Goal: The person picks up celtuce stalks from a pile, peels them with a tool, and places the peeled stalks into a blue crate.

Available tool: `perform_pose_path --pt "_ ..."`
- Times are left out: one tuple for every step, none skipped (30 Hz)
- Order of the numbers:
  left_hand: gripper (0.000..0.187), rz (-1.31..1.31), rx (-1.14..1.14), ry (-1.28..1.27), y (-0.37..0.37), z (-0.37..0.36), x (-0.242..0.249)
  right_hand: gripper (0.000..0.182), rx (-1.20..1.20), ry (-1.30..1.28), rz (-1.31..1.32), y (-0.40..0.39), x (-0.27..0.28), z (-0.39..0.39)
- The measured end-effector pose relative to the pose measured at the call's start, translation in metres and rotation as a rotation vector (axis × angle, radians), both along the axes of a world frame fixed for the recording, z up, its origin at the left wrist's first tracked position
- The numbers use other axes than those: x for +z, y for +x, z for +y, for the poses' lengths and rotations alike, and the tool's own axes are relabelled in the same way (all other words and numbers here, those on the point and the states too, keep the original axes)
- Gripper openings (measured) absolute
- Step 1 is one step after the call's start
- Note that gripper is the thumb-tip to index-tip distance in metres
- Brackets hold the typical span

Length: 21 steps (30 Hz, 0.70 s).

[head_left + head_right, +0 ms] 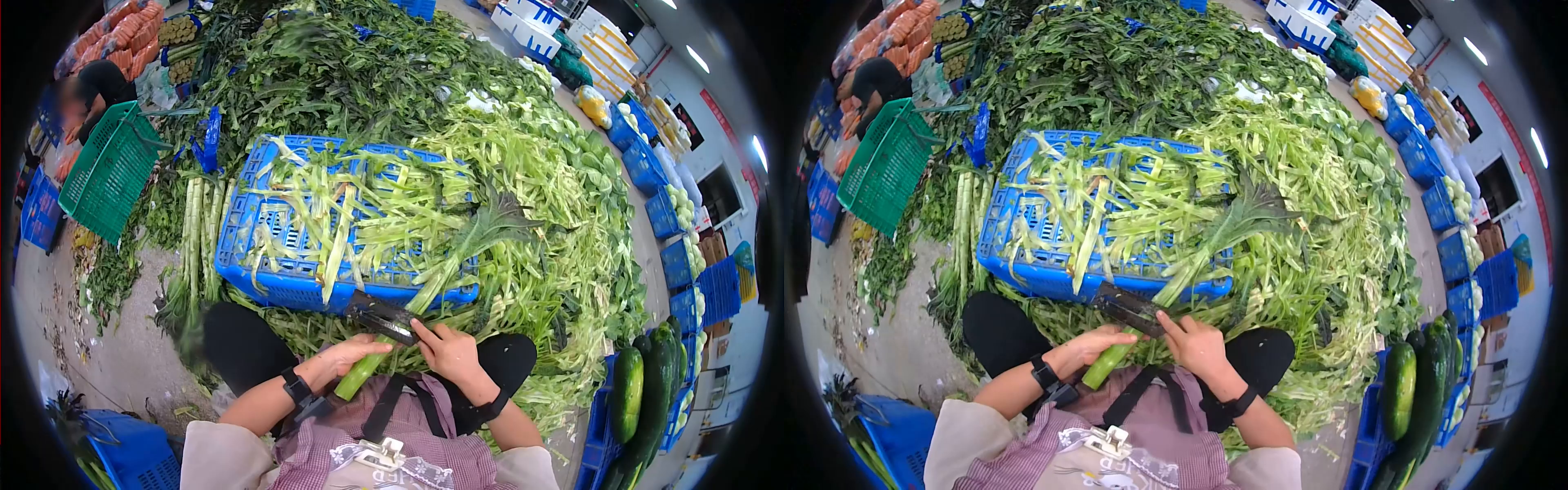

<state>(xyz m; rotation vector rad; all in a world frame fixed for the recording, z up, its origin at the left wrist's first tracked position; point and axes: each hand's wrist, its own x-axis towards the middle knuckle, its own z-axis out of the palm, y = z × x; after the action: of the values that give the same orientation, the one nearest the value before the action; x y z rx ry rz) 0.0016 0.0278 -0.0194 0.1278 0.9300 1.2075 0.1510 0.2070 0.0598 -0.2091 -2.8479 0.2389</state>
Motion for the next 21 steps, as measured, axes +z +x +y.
perform_pose_path --pt "0.038 -0.037 0.026 0.003 0.002 0.001 0.002 0.041 0.01 0.018 -0.027 -0.002 -0.001 0.002" --pt "0.038 -0.037 0.024 0.003 0.003 0.001 0.003 0.039 -0.057 0.058 0.046 -0.006 -0.004 0.013" --pt "0.037 -0.077 0.02 0.037 0.005 0.001 0.003 0.038 -0.122 0.098 0.12 -0.011 -0.009 0.032" --pt "0.037 -0.118 0.019 0.071 0.005 -0.001 0.005 0.036 -0.272 0.126 0.109 -0.012 -0.014 0.051" --pt "0.037 -0.116 0.025 0.071 0.008 0.0 0.011 0.035 -0.425 0.113 0.049 -0.01 -0.021 0.073" --pt "0.036 -0.056 0.068 0.062 0.011 0.002 0.021 0.037 -0.482 0.004 0.081 -0.01 -0.023 0.092" --pt "0.035 0.004 0.111 0.055 0.012 0.005 0.027 0.038 -0.46 -0.119 0.132 -0.01 -0.023 0.101" --pt "0.035 0.003 0.116 0.056 0.01 0.008 0.03 0.038 -0.535 -0.467 0.128 -0.014 -0.021 0.099" --pt "0.037 0.072 0.115 0.062 0.009 0.009 0.031 0.038 -0.607 -0.821 0.115 -0.016 -0.022 0.094" --pt "0.039 0.141 0.112 0.068 0.009 0.009 0.031 0.039 -0.523 -0.659 0.094 -0.012 -0.024 0.082" --pt "0.039 0.138 0.113 0.065 0.01 0.011 0.026 0.041 -0.434 -0.497 0.073 -0.012 -0.014 0.06" --pt "0.039 0.176 0.131 0.105 0.011 0.013 0.016 0.043 -0.293 -0.291 0.047 -0.008 -0.009 0.037" --pt "0.039 0.216 0.147 0.147 0.011 0.015 0.01 0.046 -0.151 -0.085 0.023 -0.004 -0.007 0.017" --pt "0.039 0.213 0.145 0.146 0.011 0.013 0.011 0.047 -0.044 -0.052 0.02 0.001 -0.008 0.003" --pt "0.041 0.16 0.096 0.059 0.01 0.01 0.014 0.049 0.064 -0.018 0.018 0.004 -0.008 -0.006" --pt "0.042 0.109 0.049 -0.028 0.009 0.008 0.015 0.047 0.069 0.013 0.007 0.004 -0.006 -0.01" --pt "0.042 0.107 0.051 -0.029 0.01 0.008 0.014 0.047 0.071 0.012 0.006 0.001 -0.008 -0.004" --pt "0.044 0.138 0.089 0.065 0.012 0.008 0.013 0.047 0.024 0.04 0.024 -0.003 -0.011 0.009" --pt "0.046 0.172 0.126 0.16 0.013 0.009 0.013 0.046 -0.023 0.07 0.046 -0.008 -0.014 0.024" --pt "0.052 0.162 0.096 0.084 0.011 0.006 0.033 0.046 -0.129 0.088 0.062 -0.012 -0.017 0.038" --pt "0.052 0.168 0.101 0.086 0.01 0.006 0.034 0.045 -0.236 0.115 0.078 -0.016 -0.025 0.058"
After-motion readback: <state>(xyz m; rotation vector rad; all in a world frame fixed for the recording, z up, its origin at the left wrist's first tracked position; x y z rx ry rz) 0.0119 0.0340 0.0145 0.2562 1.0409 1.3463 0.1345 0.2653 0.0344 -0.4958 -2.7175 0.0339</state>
